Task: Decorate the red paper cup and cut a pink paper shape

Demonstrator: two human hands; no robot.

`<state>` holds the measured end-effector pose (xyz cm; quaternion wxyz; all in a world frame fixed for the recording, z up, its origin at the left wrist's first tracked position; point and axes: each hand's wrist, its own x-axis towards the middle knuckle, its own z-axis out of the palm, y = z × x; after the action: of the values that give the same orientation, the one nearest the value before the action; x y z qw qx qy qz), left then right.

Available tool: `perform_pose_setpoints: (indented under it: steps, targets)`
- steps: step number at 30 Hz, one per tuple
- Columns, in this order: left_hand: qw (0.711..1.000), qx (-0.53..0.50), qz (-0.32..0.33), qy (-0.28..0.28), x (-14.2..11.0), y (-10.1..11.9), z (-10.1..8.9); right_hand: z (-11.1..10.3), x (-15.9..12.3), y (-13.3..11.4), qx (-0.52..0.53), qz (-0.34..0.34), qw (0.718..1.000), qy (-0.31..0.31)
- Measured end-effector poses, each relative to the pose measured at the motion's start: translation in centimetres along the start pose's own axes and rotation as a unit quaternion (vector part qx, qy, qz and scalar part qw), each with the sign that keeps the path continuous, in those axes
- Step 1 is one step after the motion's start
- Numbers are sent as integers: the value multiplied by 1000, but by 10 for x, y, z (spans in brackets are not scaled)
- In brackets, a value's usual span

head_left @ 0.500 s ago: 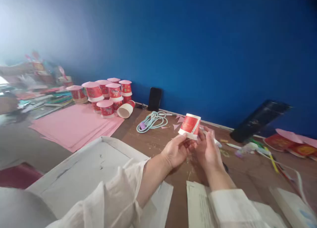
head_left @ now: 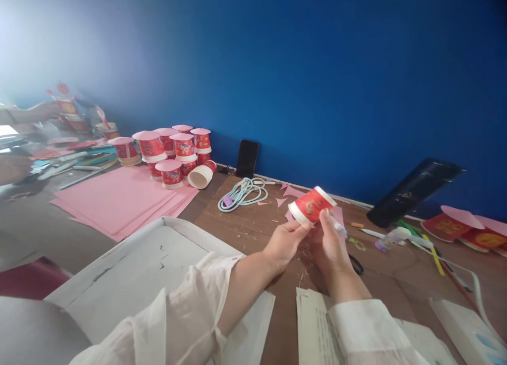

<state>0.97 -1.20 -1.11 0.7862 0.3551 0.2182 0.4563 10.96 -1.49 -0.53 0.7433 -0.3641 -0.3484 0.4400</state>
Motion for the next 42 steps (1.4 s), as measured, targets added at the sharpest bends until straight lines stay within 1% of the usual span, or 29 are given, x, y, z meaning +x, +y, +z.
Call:
perform_pose_setpoints:
  steps: [2, 4, 6, 7, 10, 13, 15, 18, 20, 22, 24, 26, 28, 30, 32, 34, 36, 39, 42]
  targets:
    - [999, 49, -20, -11, -4, 0, 2, -1, -1, -2, 6, 15, 1000, 5]
    - [998, 38, -39, -39, -7, 2, 4, -3, -2, -5, 16, 34, 999, 7]
    - [996, -37, -60, -57, -7, 6, 5, -6, -3, -9, 24, 57, 998, 0]
    - [992, -88, -73, -57, -6, 8, 5, -8, -3, -11, 32, 68, 997, -7]
    - [971, -215, -105, -26, -3, 13, 3, -12, -3, -14, 63, 99, 992, -42]
    - [960, -261, -106, 7, 0, 17, 1, -12, 0, -13, 81, 100, 990, -50]
    - [961, -262, -89, 23, 0, 16, 2, -11, 2, -11, 86, 77, 992, -47]
    - [971, -227, -68, 30, -1, 13, 4, -8, 4, -10, 77, 55, 995, -45]
    - [979, -193, -66, 19, -3, 10, 5, -7, 3, -11, 63, 70, 995, -35]
    - [982, -174, -72, -10, -5, 9, 6, -8, 2, -13, 61, 90, 994, -23]
    - [977, -189, -89, -39, -6, 9, 6, -9, 0, -16, 71, 100, 992, -20]
    - [966, -229, -110, -51, -5, 12, 4, -12, -1, -19, 81, 111, 990, -30]
    - [956, -263, -125, -47, -4, 15, 2, -13, -2, -20, 81, 127, 987, -50]
    - [952, -275, -129, -34, -2, 17, 1, -13, -2, -20, 74, 138, 986, -65]
    - [953, -274, -125, -9, -2, 17, 2, -12, -2, -18, 66, 123, 988, -67]
    - [958, -261, -119, 15, -2, 15, 4, -10, -1, -17, 53, 87, 993, -59]
    - [964, -237, -113, 24, -4, 12, 5, -8, -1, -17, 33, 60, 996, -50]
    - [967, -223, -123, 0, -7, 9, 6, -9, 0, -17, 11, 59, 998, -36]
    - [956, -259, -135, -33, -8, 11, 5, -12, 0, -19, 10, 63, 998, -21]
